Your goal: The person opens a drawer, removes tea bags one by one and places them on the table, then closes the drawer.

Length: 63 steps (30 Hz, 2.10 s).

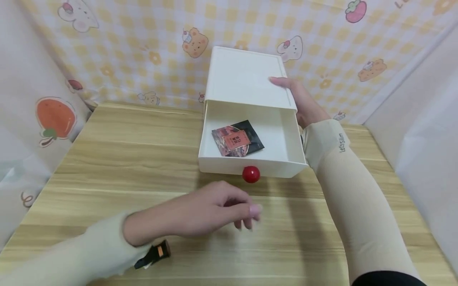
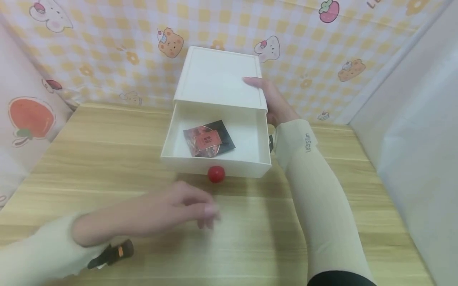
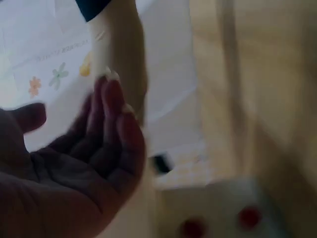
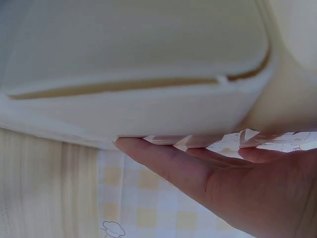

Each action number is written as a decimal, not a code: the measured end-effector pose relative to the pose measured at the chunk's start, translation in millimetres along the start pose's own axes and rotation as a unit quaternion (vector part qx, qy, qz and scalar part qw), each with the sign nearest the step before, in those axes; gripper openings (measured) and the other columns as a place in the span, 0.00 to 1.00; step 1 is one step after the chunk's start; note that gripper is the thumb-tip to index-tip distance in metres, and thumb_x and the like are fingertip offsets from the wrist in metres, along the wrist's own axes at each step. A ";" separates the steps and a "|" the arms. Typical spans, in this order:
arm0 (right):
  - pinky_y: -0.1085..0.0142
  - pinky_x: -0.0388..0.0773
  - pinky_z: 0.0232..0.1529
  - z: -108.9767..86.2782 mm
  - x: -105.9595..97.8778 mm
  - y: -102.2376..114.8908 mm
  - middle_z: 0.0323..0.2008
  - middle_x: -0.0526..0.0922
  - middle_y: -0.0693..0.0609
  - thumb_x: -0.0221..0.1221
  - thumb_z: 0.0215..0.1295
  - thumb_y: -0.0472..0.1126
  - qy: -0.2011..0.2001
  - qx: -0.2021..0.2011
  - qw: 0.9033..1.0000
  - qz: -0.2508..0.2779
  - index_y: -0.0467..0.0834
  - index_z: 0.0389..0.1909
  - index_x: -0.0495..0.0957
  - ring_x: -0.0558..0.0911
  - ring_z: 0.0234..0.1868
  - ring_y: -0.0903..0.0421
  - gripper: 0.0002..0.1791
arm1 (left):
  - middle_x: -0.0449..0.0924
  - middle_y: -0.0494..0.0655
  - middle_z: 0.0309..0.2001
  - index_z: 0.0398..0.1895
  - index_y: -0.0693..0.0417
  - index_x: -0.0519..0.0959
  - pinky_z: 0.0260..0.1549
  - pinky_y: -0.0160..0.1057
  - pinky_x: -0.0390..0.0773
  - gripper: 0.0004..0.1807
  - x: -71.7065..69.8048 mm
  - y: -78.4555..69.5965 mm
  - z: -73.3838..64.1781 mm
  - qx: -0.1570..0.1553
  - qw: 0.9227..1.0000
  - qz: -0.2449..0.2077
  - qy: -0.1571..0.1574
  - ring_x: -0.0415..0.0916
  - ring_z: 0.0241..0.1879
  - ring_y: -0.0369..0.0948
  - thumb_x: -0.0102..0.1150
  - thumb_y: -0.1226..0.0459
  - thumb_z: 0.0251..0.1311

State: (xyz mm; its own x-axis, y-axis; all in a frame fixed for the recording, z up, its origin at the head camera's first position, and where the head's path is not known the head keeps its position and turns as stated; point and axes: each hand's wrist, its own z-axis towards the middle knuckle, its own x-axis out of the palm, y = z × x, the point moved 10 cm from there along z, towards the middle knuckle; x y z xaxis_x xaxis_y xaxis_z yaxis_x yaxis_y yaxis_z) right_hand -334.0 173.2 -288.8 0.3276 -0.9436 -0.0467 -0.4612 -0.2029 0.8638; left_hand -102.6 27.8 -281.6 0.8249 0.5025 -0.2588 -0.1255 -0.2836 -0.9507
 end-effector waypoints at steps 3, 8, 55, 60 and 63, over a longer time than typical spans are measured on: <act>0.58 0.85 0.42 0.3 -1.8 2.5 0.57 0.80 0.49 0.56 0.63 0.69 -0.010 -0.009 1.000 0.010 0.55 0.68 0.64 0.86 0.45 0.53 0.37 | 0.79 0.29 0.25 0.30 0.32 0.81 0.27 0.34 0.76 0.12 -16.7 -32.1 -8.5 0.133 0.988 0.081 0.015 0.74 0.25 0.31 0.54 0.50 0.73; 0.60 0.85 0.41 3.5 -1.6 4.4 0.54 0.82 0.50 0.58 0.63 0.67 -0.020 -0.016 0.999 0.026 0.52 0.66 0.65 0.86 0.44 0.54 0.36 | 0.80 0.20 0.33 0.39 0.21 0.81 0.31 0.32 0.76 0.07 -71.3 -72.2 -15.5 0.315 0.922 0.225 -0.028 0.75 0.32 0.27 0.58 0.53 0.70; 0.62 0.83 0.37 5.9 3.2 7.4 0.49 0.83 0.49 0.55 0.67 0.63 -0.015 -0.036 0.998 0.040 0.50 0.64 0.66 0.86 0.39 0.55 0.31 | 0.69 0.37 0.22 0.59 0.33 0.82 0.25 0.37 0.65 0.18 -101.9 -43.1 46.3 0.065 0.857 0.511 0.003 0.65 0.24 0.37 0.56 0.56 0.69; 0.62 0.83 0.37 6.2 3.3 8.0 0.49 0.83 0.50 0.56 0.67 0.62 -0.009 -0.039 0.998 0.056 0.51 0.65 0.66 0.86 0.39 0.55 0.31 | 0.82 0.33 0.28 0.45 0.40 0.87 0.25 0.37 0.70 0.10 -101.3 -59.3 42.8 0.144 0.834 0.531 -0.047 0.71 0.23 0.36 0.58 0.60 0.68; 0.63 0.85 0.38 9.5 2.4 16.4 0.49 0.83 0.49 0.56 0.70 0.56 -0.009 -0.068 0.994 0.082 0.51 0.71 0.63 0.87 0.40 0.55 0.32 | 0.85 0.34 0.30 0.41 0.43 0.88 0.28 0.38 0.76 0.07 -101.6 -65.0 39.5 0.169 0.821 0.540 -0.072 0.75 0.25 0.36 0.61 0.61 0.67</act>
State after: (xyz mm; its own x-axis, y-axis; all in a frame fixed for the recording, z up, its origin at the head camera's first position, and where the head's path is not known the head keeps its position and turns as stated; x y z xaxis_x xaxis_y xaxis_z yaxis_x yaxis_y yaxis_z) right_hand -348.6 165.1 -279.5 0.2412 -0.9660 0.0929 -0.3906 -0.0090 0.9205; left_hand -200.0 27.4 -200.2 0.0602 0.2048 -0.9769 -0.9070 -0.3974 -0.1392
